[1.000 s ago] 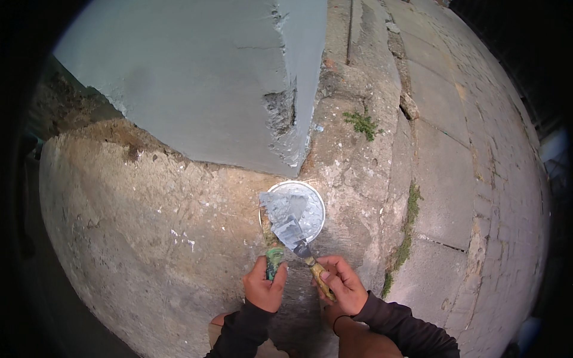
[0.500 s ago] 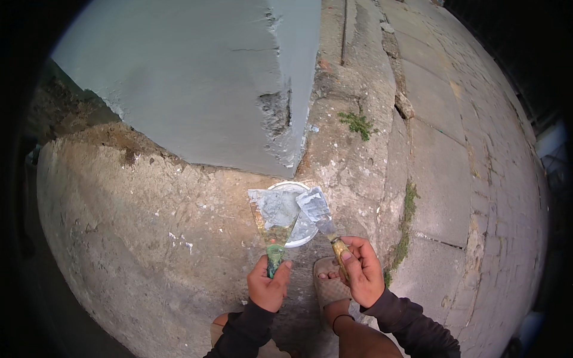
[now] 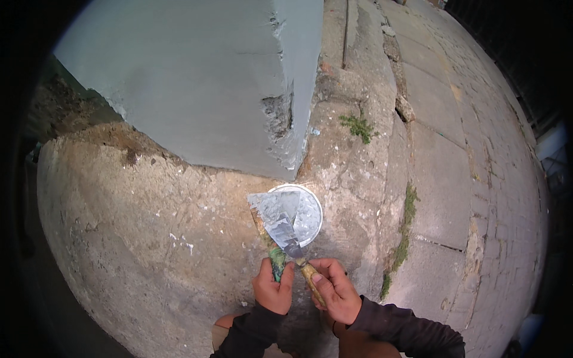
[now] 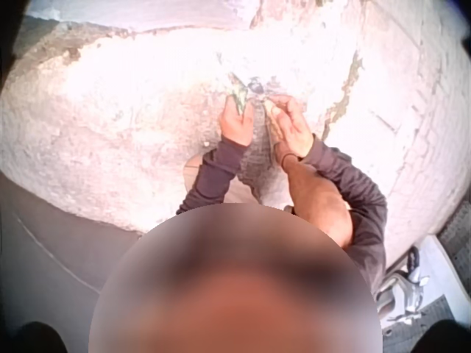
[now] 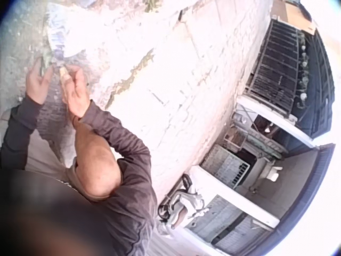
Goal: The person scoops cement from a bucket with a small trowel and applies it to a concrete wall using a larger trowel, smoothing the surface repeatedly. The person works on a localized patch near the base of the wall, transferring material between tools and spreading it evenly.
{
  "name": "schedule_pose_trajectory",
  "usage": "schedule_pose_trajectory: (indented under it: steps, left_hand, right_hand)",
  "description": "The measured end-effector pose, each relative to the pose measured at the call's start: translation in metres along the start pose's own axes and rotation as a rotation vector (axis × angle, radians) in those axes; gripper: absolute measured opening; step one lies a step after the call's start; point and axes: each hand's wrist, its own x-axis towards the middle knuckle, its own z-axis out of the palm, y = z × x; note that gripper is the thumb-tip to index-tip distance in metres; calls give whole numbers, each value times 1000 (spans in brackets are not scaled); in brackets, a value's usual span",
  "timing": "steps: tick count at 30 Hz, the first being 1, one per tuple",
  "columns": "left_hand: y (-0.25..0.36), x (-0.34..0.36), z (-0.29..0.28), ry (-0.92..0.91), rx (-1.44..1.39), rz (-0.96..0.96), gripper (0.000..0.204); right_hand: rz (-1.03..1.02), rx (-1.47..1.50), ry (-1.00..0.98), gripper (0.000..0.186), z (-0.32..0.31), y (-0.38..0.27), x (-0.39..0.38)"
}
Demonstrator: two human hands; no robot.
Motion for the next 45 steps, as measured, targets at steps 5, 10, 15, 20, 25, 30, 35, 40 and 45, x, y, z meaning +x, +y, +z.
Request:
schedule_pose_trajectory:
  steps: [5,10,15,20,25,30,35,40,45]
  left_hand:
    - [-7,2,-5,34,31,121,19]
    - [-22,10,-24,10,135,232,20]
    - [-37,21,-46,17,292,330,21]
    - [-40,23,-58,26,389,314,21]
    - [-46,37,-73,36,533,420,25]
    - [-50,51,-93,6,664,514,32]
    - [-53,61,-101,-14,808,570,36]
    - [-63,64,-95,73,808,457,30]
    - [-61,47,-78,138,563,125,22]
  right_hand:
    - [-68,88,-58,25,-13,0,11]
    - [-135,-61,-51,26,-37,-9,25]
    - [-109,-97,-94,26,-57,-19,33]
    - [-85,-73,-79,24,-65,-10,43]
    - [-175,-103,-26,24,-69,-1,53]
    - [-148,-83,-1,23,-72,1,52]
    - [-153,-54,43,23,-74,10,49]
    - [-206,35,50,23,-79,9,55]
    - [-186,-89,25,27,-80,-15,69]
